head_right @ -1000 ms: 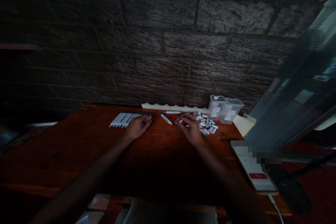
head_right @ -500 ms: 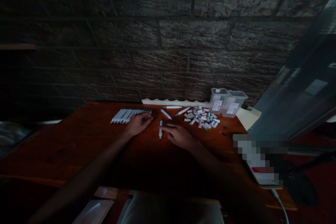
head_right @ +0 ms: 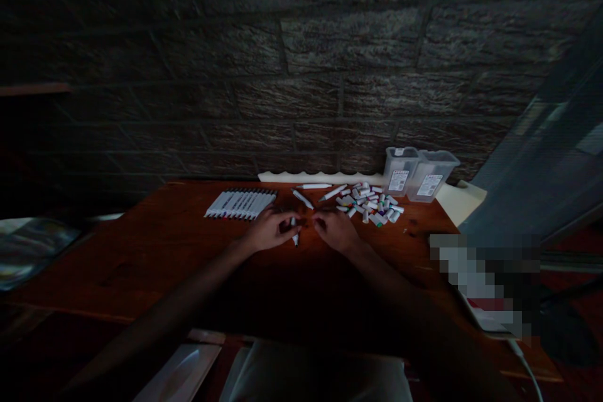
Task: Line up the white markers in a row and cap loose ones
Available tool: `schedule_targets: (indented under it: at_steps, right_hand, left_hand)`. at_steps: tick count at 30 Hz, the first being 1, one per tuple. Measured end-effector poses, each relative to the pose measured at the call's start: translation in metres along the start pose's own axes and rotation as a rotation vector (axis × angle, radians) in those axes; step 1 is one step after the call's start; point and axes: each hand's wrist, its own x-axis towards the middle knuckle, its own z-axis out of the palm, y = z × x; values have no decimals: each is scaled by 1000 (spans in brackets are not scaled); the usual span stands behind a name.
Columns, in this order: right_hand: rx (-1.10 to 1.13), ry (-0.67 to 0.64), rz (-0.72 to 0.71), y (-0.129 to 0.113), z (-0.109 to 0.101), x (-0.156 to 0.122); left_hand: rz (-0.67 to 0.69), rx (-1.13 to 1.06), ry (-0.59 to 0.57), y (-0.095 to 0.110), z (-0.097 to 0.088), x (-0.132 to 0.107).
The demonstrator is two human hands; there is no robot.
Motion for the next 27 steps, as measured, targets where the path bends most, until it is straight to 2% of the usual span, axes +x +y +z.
schedule_targets:
  at_steps: [3, 8, 12, 19, 27]
  right_hand:
    - [10, 2, 14, 2, -1, 0]
    - [4, -30, 58, 5, -2, 0]
    - [18, -18, 60, 6, -1, 0]
    - [26, -4, 59, 8, 1, -1]
    - [32, -2, 62, 8, 1, 0]
  left_hand:
    - [0, 12, -17, -4, -2, 1]
    - [-117, 8, 10, -28, -9, 3]
    - [-130, 4, 52, -44, -11, 2]
    - [-180, -5, 65, -44, -18, -1]
    - [-283, 63, 97, -47, -12, 2]
